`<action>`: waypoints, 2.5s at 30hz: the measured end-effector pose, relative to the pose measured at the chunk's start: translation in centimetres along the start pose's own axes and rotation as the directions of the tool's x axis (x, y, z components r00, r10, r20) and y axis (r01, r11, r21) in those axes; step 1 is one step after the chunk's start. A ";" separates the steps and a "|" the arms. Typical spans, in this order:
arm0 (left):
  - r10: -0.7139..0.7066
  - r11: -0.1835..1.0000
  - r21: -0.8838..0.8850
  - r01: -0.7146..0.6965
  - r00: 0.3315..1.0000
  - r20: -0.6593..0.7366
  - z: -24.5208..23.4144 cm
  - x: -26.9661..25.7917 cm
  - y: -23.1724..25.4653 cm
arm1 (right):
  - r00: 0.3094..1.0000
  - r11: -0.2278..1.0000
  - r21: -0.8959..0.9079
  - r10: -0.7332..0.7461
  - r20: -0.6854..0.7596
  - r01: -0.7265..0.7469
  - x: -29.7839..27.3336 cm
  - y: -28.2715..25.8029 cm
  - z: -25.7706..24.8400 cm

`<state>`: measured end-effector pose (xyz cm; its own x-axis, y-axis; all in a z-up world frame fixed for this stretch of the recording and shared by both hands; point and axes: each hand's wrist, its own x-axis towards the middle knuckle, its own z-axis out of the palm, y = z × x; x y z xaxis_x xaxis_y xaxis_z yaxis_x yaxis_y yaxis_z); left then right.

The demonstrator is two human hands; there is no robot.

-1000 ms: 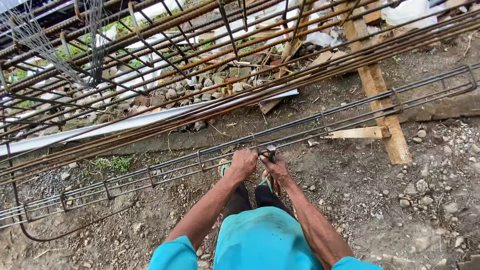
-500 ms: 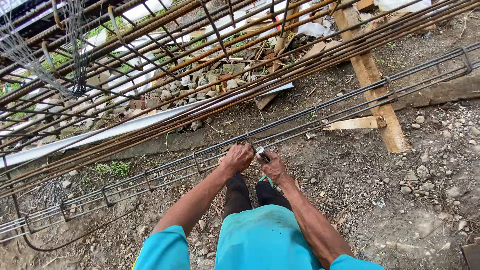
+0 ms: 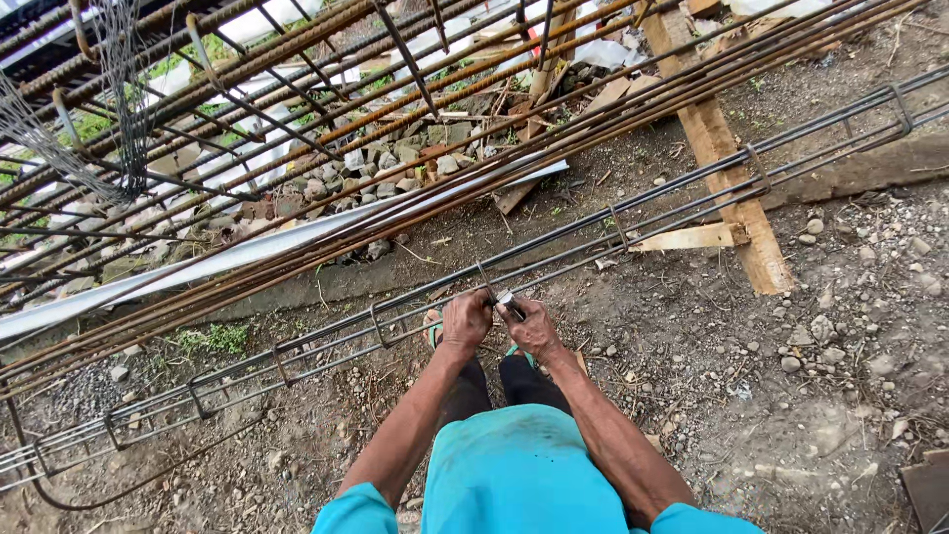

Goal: The person uses pliers to twist and secure wire ties around the intersections of a rebar grid. The hands repeatedly position the pliers, twist the wire, and move along the grid to fasten multiple joints.

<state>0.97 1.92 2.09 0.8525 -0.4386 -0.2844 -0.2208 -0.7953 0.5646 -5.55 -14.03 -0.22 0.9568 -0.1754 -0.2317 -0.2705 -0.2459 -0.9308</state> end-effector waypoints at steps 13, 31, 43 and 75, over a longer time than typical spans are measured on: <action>-0.448 0.604 -0.705 0.372 0.890 0.086 -4.1 0.0 3.0 | 0.982 0.982 0.036 0.187 0.011 -0.187 -1.2 -3.7 -0.7; -0.593 0.619 -0.774 0.133 0.726 -0.349 -0.4 -2.3 7.3 | 0.939 0.937 -0.051 0.343 -0.035 -0.344 0.0 -0.1 1.0; -0.865 0.250 -0.960 0.125 0.474 -0.163 3.4 -0.7 5.9 | 0.945 0.939 0.139 0.324 -0.044 -0.315 -0.4 -0.4 1.5; -0.179 0.979 -0.084 0.188 0.979 0.097 -4.8 -2.4 2.5 | 0.997 0.991 -0.120 0.069 0.028 -0.065 -0.8 -4.9 -1.1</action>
<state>0.68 3.00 7.85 0.8285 -0.3272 -0.4545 -0.0164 -0.8254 0.5643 -5.12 -13.70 4.83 0.9386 -0.1655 -0.3027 -0.3427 -0.3466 -0.8732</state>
